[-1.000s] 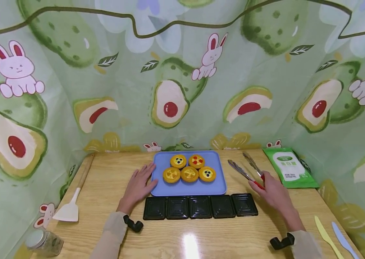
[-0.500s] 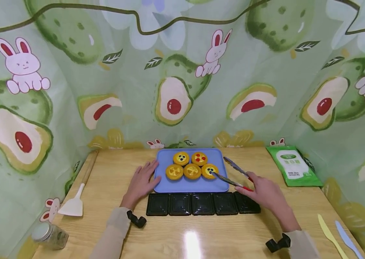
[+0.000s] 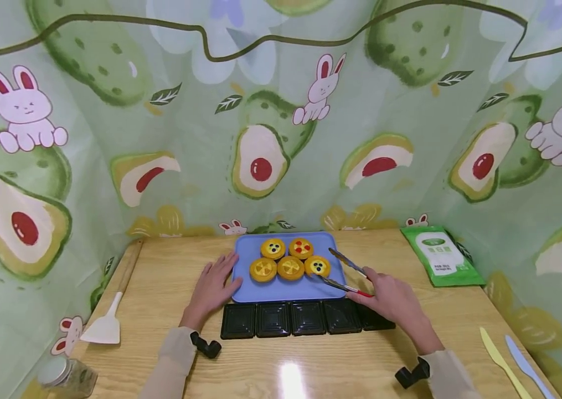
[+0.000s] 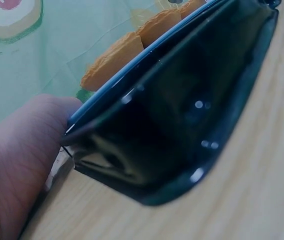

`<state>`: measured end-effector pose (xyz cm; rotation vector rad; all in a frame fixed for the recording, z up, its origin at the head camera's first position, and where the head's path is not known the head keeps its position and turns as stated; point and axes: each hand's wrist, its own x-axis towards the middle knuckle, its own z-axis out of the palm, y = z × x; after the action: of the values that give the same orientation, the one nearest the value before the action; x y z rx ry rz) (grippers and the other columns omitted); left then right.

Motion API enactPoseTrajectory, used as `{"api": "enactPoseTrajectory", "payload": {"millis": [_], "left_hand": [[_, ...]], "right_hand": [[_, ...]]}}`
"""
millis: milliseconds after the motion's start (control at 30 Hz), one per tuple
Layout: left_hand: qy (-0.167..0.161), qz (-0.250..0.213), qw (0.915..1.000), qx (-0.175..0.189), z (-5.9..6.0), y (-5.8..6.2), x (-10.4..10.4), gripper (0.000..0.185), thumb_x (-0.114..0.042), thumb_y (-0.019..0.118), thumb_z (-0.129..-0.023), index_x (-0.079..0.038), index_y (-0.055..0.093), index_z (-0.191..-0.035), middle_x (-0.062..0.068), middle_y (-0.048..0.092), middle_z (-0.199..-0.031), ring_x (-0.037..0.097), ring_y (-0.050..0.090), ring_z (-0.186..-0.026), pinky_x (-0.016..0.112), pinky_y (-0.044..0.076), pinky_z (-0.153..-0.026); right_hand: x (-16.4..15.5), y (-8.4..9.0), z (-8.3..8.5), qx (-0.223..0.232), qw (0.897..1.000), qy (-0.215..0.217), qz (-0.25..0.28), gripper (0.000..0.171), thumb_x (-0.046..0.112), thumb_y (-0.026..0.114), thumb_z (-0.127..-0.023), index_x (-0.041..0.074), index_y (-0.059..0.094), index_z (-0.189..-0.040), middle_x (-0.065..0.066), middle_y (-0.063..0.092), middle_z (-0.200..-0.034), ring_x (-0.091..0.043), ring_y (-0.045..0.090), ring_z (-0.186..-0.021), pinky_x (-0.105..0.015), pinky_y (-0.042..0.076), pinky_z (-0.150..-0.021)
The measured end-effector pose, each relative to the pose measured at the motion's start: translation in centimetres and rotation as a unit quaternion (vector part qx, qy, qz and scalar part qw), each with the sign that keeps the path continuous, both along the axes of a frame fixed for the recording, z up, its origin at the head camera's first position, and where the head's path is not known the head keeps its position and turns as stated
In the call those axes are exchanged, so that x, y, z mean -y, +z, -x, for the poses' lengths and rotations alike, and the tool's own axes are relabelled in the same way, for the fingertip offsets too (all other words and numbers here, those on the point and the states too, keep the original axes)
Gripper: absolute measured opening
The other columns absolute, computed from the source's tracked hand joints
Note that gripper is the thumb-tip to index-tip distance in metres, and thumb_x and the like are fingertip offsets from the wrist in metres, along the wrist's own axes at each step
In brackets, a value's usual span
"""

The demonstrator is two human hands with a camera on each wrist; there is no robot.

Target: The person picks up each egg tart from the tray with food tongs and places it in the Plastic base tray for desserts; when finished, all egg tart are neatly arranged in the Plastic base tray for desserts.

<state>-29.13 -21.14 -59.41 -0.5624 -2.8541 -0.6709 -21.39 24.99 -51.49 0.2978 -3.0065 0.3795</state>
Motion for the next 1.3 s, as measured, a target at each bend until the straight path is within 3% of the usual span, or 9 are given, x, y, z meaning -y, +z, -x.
{"api": "enactPoseTrajectory", "payload": {"millis": [333,600,867,1300], "left_hand": [[-0.002,-0.005,1.0000,-0.001,0.1,0.4,-0.3,0.072,-0.054,0.052,-0.104,-0.018,0.037,-0.164,-0.001,0.032,-0.170,0.033,0.028,-0.157,0.062,0.017,-0.125],[0.000,-0.002,1.0000,0.004,0.2,0.4,-0.5,0.072,-0.056,0.049,-0.104,-0.020,0.035,-0.165,-0.003,0.030,-0.171,0.032,0.026,-0.158,0.061,0.017,-0.126],[0.006,-0.007,0.9999,0.008,-0.3,0.3,-0.4,0.071,-0.054,0.051,-0.104,-0.018,0.037,-0.164,-0.001,0.032,-0.170,0.034,0.027,-0.157,0.061,0.017,-0.125],[0.009,-0.001,0.9999,0.013,-0.3,0.1,-0.1,0.073,-0.055,0.052,-0.104,-0.019,0.036,-0.164,-0.001,0.032,-0.170,0.032,0.027,-0.158,0.061,0.016,-0.126]], "right_hand": [[0.2,-0.2,0.3,0.000,1.000,0.009,-0.005,0.082,0.074,0.071,-0.084,0.008,0.063,-0.132,0.002,0.045,-0.065,-0.016,0.046,-0.054,-0.031,0.034,-0.043],[0.0,-0.3,0.8,-0.023,0.999,0.023,-0.013,0.068,0.068,0.076,-0.083,0.013,0.065,-0.120,0.002,0.042,-0.061,-0.017,0.044,-0.053,-0.032,0.031,-0.042],[0.3,-0.6,1.0,0.009,0.999,0.030,-0.017,0.066,0.072,0.071,-0.085,0.015,0.064,-0.117,0.002,0.039,-0.062,-0.016,0.042,-0.051,-0.030,0.027,-0.045],[1.1,-1.3,1.3,0.012,0.999,0.030,-0.024,0.059,0.070,0.070,-0.087,0.016,0.065,-0.111,0.003,0.035,-0.061,-0.016,0.041,-0.050,-0.030,0.024,-0.045]]}}
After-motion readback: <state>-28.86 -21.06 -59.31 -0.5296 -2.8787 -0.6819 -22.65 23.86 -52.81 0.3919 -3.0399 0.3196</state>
